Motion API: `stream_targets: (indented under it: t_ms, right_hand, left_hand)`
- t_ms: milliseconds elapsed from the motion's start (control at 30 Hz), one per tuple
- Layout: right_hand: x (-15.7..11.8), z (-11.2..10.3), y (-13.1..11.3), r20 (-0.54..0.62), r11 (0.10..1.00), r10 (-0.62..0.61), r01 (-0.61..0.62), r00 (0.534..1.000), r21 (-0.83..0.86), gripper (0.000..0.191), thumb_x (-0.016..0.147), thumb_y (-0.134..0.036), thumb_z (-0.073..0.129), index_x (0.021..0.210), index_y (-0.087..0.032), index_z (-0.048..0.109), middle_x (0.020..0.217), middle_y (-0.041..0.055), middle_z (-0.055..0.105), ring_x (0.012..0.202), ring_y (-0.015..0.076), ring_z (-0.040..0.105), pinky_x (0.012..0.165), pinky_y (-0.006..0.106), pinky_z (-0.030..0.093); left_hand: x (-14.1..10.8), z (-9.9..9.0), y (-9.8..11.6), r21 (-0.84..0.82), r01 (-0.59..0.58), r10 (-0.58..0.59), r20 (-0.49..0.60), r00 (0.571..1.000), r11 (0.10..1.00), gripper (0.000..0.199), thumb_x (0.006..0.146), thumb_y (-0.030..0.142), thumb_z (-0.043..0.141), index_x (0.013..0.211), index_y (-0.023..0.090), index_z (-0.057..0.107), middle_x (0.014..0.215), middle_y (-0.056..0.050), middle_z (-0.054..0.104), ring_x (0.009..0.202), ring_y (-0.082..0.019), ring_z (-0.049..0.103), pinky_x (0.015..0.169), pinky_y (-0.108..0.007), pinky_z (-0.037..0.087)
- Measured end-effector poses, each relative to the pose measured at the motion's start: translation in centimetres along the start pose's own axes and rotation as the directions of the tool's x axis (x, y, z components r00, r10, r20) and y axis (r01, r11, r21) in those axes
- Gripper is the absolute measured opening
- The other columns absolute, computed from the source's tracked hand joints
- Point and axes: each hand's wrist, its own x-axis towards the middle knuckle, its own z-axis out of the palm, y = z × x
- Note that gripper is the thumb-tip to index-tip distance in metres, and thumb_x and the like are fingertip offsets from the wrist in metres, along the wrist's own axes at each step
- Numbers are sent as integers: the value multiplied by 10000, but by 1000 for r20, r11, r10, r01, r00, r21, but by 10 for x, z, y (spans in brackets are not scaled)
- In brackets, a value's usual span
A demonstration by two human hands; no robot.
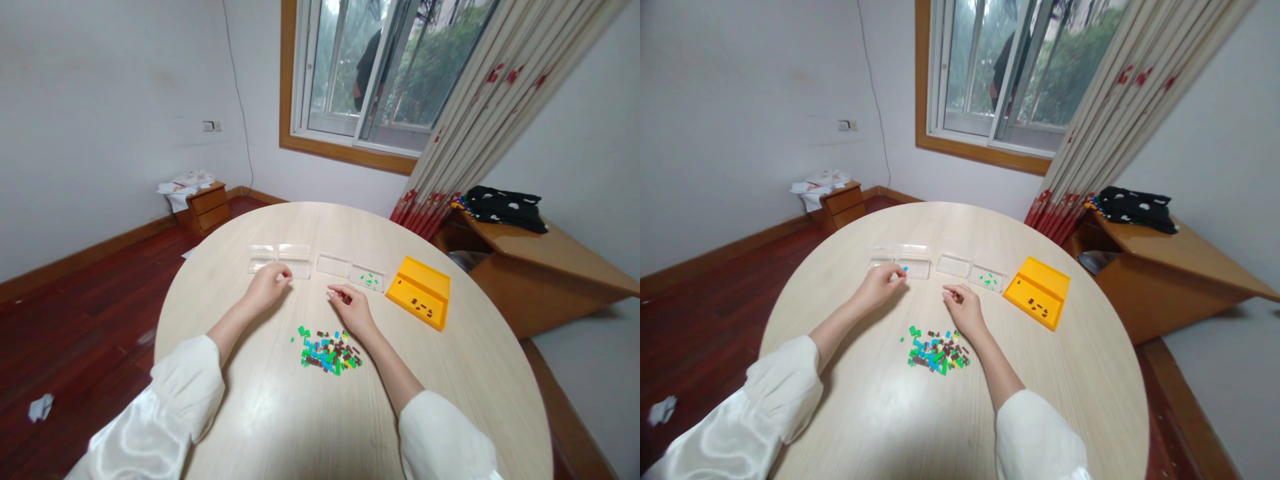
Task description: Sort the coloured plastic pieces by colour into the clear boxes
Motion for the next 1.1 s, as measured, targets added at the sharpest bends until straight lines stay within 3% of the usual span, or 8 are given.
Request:
stream_targets:
  t_ms: [67, 167, 467, 567, 633, 733, 933, 1100]
  right_hand:
    - [0, 0, 0, 6, 1000, 1, -1, 1000, 6, 228, 737, -307, 570, 861, -169, 703, 679, 32, 608, 563, 140, 484, 536, 274, 408]
    - [-1, 0, 0, 21, 1000, 1, -2, 1000, 17, 228, 734, -309, 574, 853, -162, 703, 689, 36, 614, 566, 138, 487, 534, 270, 406]
    - [-2, 1, 1, 75, 1000, 4, -6, 997, 27, 233, 735, -304, 573, 849, -144, 699, 712, 45, 619, 590, 133, 492, 549, 262, 402]
    - [-2, 0, 1, 85, 999, 8, -11, 996, 34, 217, 738, -291, 576, 846, -147, 698, 715, 42, 616, 598, 133, 498, 561, 264, 407]
    - [-2, -1, 0, 97, 999, 11, -15, 995, 37, 205, 741, -279, 582, 847, -147, 697, 708, 39, 609, 608, 136, 504, 577, 270, 414]
    - [-5, 1, -9, 185, 999, -31, 23, 982, 45, 175, 742, -256, 605, 852, -159, 700, 724, 41, 613, 667, 150, 528, 630, 287, 427]
    - [-16, 7, -39, 520, 987, -158, 157, 839, 47, 203, 681, -242, 718, 880, -203, 703, 839, 41, 658, 834, 170, 560, 796, 327, 406]
    - [-17, 7, -48, 582, 972, -118, 213, 804, -98, 178, 644, -231, 755, 814, -205, 711, 834, 30, 647, 834, 174, 552, 817, 353, 360]
  left_hand:
    - [6, -12, -13, 36, 77, -69, -183, 981, 996, 132, 767, 198, 507, 772, 166, 635, 847, -50, 664, 793, -174, 573, 765, -274, 411]
    - [10, -24, -31, 73, 172, -139, -329, 934, 982, 141, 763, 204, 498, 774, 163, 634, 855, -52, 665, 797, -178, 578, 765, -269, 413]
    - [12, -22, -44, 150, 203, -123, -423, 898, 968, 167, 741, 214, 521, 831, 143, 642, 899, -84, 658, 815, -206, 565, 775, -318, 409]
    - [11, -19, -35, 56, 114, -88, -343, 935, 992, 151, 733, 227, 542, 811, 145, 642, 826, -62, 659, 706, -170, 545, 682, -284, 413]
    - [10, -16, -27, -35, 35, -41, -190, 981, 999, 134, 734, 229, 543, 777, 150, 643, 742, -35, 650, 618, -139, 510, 606, -256, 393]
    - [7, -8, -19, -108, -44, 43, -16, 999, 993, 130, 744, 229, 536, 722, 146, 634, 682, -19, 630, 579, -115, 477, 564, -236, 358]
    - [7, 2, -21, -95, -27, 30, 32, 999, 995, 170, 766, 237, 513, 678, 133, 615, 591, -1, 576, 548, -106, 461, 542, -225, 322]
    - [7, 2, -23, -96, -25, 28, 27, 999, 995, 169, 763, 237, 514, 674, 130, 610, 584, -1, 568, 543, -106, 459, 538, -223, 312]
